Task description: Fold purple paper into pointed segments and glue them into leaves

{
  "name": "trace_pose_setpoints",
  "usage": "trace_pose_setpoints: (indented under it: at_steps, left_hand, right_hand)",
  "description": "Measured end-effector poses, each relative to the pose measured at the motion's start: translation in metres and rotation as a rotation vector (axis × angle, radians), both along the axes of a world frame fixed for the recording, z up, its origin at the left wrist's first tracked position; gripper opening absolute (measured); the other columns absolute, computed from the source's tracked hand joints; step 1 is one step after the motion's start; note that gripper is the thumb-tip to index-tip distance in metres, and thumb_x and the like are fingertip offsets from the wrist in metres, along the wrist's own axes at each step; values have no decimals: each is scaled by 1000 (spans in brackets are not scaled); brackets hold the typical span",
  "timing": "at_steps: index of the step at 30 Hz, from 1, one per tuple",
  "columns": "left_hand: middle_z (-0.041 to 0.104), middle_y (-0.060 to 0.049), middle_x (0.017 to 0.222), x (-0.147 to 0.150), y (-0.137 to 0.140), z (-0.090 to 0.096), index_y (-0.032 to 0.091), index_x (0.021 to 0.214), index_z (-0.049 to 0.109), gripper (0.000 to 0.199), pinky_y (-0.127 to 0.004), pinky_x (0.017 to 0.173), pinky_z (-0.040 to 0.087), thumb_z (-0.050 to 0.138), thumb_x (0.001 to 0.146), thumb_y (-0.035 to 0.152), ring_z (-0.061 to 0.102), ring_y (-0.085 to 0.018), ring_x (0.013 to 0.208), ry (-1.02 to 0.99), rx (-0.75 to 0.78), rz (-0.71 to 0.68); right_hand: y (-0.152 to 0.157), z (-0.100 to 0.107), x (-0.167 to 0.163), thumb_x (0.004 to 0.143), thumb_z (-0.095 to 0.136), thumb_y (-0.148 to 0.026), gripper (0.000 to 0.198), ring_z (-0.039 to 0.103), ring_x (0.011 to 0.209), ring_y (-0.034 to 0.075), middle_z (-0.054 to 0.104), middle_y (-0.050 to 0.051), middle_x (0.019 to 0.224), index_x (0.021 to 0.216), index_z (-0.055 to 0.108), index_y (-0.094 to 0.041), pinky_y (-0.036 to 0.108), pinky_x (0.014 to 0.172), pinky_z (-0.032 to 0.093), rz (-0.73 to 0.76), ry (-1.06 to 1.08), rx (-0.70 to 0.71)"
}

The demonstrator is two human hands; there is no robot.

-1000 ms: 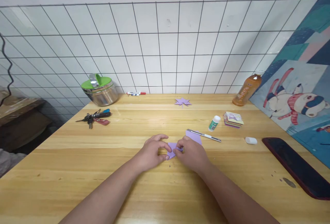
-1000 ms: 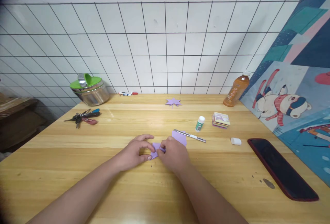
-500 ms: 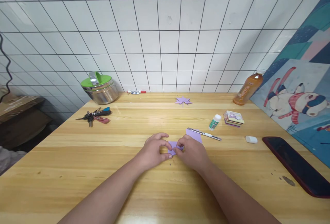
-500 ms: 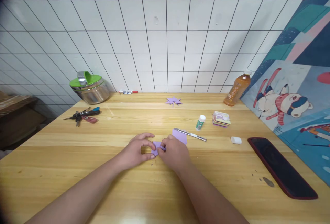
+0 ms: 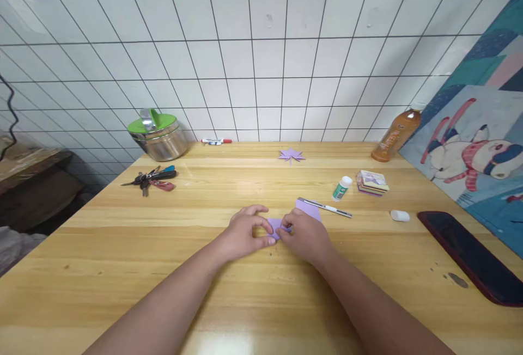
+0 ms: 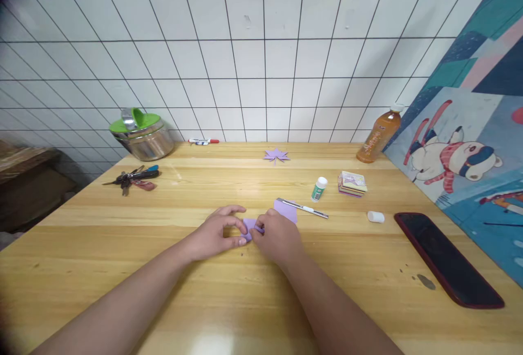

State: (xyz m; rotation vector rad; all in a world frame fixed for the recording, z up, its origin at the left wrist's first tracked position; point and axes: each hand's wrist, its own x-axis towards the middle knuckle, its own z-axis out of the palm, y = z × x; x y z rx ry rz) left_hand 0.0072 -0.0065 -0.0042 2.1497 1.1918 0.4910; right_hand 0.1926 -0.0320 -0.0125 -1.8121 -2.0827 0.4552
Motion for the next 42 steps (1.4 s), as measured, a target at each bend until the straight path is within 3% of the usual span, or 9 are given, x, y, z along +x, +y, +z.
trace_pose_setpoints:
  at_steps: [2,14,19,29,42]
  left_hand:
    - [48,-2,125,1,-1,-1,27,78,69,24,-37,99,34,71,62,44,44,-26,116,18,12,18]
    - [48,0,126,0,3,-4,29,81,67,16,-43,100,31,68,66,37,43,-26,117,99,56,1]
    - [54,-5,120,-8,10,-1,26,93,67,25,-34,99,34,47,84,38,46,-20,116,-72,-56,-100]
    - [54,-2,117,1,4,-7,28,83,68,19,-37,99,34,70,65,36,48,-23,112,2,49,-1]
    - [53,0,117,2,6,-11,29,82,68,19,-38,99,33,71,65,37,47,-22,112,50,82,21]
  right_hand:
    - [0,0,0,78,55,-37,15,53,72,11,57,-2,80,75,61,-23,23,55,27,-9,-8,-5]
    - [0,-3,1,78,53,-38,15,53,72,11,57,-3,81,75,60,-25,23,55,26,-9,-32,6]
    - [0,-2,2,78,54,-40,17,54,74,11,58,-2,82,76,61,-24,23,56,27,-10,-26,15]
    - [-1,1,2,78,54,-39,16,54,73,11,58,-2,83,77,61,-24,23,55,27,-14,-33,0]
    - [-1,1,2,79,52,-38,17,53,73,11,57,-2,83,75,61,-24,23,56,29,15,-74,20]
